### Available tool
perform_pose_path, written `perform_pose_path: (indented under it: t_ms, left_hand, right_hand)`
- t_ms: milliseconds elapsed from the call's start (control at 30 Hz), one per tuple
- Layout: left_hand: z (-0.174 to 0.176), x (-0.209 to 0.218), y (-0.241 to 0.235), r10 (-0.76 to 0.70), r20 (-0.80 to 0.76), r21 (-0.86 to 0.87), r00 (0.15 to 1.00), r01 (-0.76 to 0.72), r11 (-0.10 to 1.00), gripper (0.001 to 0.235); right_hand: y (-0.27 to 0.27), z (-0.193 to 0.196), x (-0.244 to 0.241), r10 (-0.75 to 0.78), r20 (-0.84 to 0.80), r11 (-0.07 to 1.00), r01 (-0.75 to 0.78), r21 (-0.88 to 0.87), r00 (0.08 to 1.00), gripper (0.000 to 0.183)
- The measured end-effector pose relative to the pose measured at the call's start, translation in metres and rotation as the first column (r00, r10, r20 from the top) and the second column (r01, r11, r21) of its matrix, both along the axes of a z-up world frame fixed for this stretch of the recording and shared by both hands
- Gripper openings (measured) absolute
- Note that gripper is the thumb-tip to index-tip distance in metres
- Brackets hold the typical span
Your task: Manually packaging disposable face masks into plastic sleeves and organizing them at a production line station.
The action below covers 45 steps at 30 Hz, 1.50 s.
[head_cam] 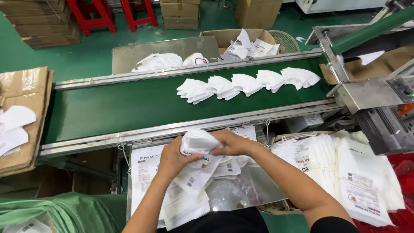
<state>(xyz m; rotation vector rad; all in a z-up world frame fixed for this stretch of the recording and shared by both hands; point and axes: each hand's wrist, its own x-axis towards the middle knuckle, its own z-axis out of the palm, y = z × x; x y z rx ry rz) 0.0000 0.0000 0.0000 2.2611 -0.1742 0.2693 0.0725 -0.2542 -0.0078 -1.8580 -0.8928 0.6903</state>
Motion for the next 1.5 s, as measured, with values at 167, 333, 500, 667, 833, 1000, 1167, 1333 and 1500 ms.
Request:
perform_pose_path:
  t_ms: [167, 333, 500, 667, 833, 1000, 1167, 1333, 1500]
  left_hand:
    - [0.005, 0.001, 0.004, -0.147, -0.175, -0.147, 0.974, 0.122, 0.982, 0.063]
    - [-0.016, 0.001, 0.002, -0.237, 0.015, -0.167, 0.971, 0.236, 0.957, 0.050]
    - [-0.013, -0.002, 0.005, -0.240, -0.148, -0.249, 0.960, 0.198, 0.948, 0.052]
    - [-0.027, -0.006, -0.013, -0.286, -0.053, -0.065, 0.957, 0.282, 0.957, 0.054]
    - [-0.043, -0.013, -0.027, -0.227, -0.020, -0.098, 0.974, 0.224, 0.970, 0.052]
    - [-0.043, -0.022, -0.015, -0.249, -0.017, -0.357, 0.968, 0.227, 0.906, 0.040]
    - [-0.059, -0.043, -0.002, -0.181, -0.097, -0.477, 0.979, 0.114, 0.871, 0.020]
    - [-0.052, -0.050, 0.015, -0.047, -0.153, -0.555, 0.987, -0.047, 0.830, 0.016]
    - [-0.043, -0.053, 0.011, -0.005, -0.058, -0.370, 0.998, -0.017, 0.929, 0.017]
  right_hand:
    - [-0.010, 0.012, 0.007, 0.102, 0.093, 0.993, -0.095, -0.069, 0.991, 0.061]
    - [-0.001, -0.024, 0.006, 0.020, 0.233, 0.999, -0.009, -0.048, 0.972, 0.051]
    - [-0.002, -0.014, -0.007, -0.059, -0.133, 0.986, 0.036, -0.165, 0.989, 0.041]
    - [-0.005, -0.046, -0.015, 0.058, -0.031, 0.968, -0.064, -0.242, 0.998, 0.035]
    - [0.006, -0.031, -0.029, -0.070, -0.015, 0.955, 0.062, -0.290, 0.997, 0.031]
    - [0.001, -0.042, -0.029, -0.055, 0.128, 0.996, 0.063, -0.059, 0.990, 0.032]
    - [0.021, -0.029, -0.051, -0.106, 0.186, 0.987, 0.080, 0.143, 0.977, 0.027]
    - [0.053, 0.014, -0.057, -0.257, 0.152, 0.966, 0.247, 0.080, 0.954, 0.028]
    - [0.067, -0.027, -0.061, -0.256, 0.218, 0.961, 0.225, 0.160, 0.942, 0.032]
